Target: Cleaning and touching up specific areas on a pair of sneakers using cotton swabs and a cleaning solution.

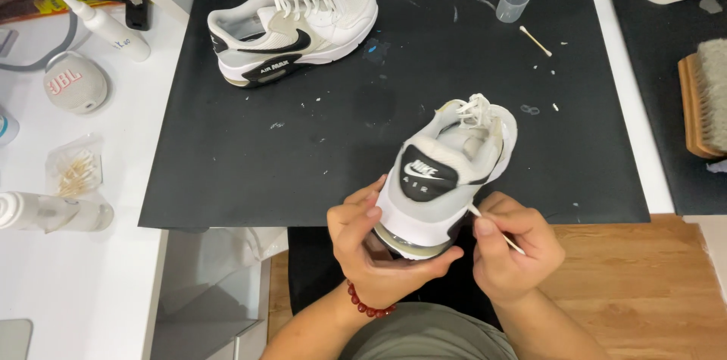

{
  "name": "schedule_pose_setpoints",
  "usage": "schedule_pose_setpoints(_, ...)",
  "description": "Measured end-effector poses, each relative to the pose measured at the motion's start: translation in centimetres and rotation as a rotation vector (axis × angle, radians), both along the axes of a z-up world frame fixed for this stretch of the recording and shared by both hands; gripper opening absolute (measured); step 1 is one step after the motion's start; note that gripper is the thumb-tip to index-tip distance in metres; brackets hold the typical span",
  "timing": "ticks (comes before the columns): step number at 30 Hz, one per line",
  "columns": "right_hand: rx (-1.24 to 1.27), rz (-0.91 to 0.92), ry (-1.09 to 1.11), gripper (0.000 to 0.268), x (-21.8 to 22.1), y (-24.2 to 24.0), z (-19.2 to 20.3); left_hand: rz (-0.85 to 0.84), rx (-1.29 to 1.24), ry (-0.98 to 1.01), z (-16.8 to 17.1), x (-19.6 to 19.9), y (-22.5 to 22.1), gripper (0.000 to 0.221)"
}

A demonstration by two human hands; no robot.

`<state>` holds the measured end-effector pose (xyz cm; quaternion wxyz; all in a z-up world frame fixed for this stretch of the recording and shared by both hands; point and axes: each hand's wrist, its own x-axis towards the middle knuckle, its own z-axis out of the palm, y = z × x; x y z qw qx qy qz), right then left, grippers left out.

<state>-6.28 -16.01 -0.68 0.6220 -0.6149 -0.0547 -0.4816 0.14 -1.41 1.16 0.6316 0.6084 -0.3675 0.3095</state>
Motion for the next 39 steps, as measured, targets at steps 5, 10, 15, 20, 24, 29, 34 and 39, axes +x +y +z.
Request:
schedule_pose_setpoints(5, -0.061, 0.09, -0.063, 0.009, -0.4, -0.7, 0.6, 0.167, 0.023, -0.202, 0.7, 0.7, -1.2, 0.1)
schedule_pose_setpoints(10, -0.157, 0.074, -0.007, 0.008, -0.7, -0.8, 1.1, 0.215, -0.011, -0.239, 0.0, 0.8, -1.9, 0.096)
schedule_pose_setpoints(15, -0.365, 0.04, -0.029, 0.009, -0.7, -0.9, 3.5, 0.172, 0.016, -0.259, -0.4, 0.6, -1.8, 0.087)
schedule_pose_setpoints(20, -0.544, -0.01, -0.04, 0.01, -0.2, -0.7, 6.3, 0.167, -0.003, -0.262, -1.0, 0.4, -2.0, 0.082)
schedule_pose_setpoints(24, -0.691, -0.049, -0.018, 0.013, 0.2, -0.2, 8.5, 0.163, 0.011, -0.272, -1.3, 0.3, -1.9, 0.078)
schedule_pose_setpoints(29, -0.692, -0.025, 0.012, 0.014, 0.0, -0.6, 8.6, 0.167, -0.002, -0.258, -1.5, 0.2, -2.1, 0.075)
schedule_pose_setpoints(34, -0.785, -0.043, -0.023, 0.014, -0.1, -0.6, 10.0, 0.182, 0.001, -0.26, -1.5, -0.1, -2.2, 0.074)
schedule_pose_setpoints(39, -0.702, -0.03, 0.033, 0.014, -0.6, -1.2, 9.4, 0.172, 0.015, -0.263, -1.6, -0.3, -2.2, 0.079)
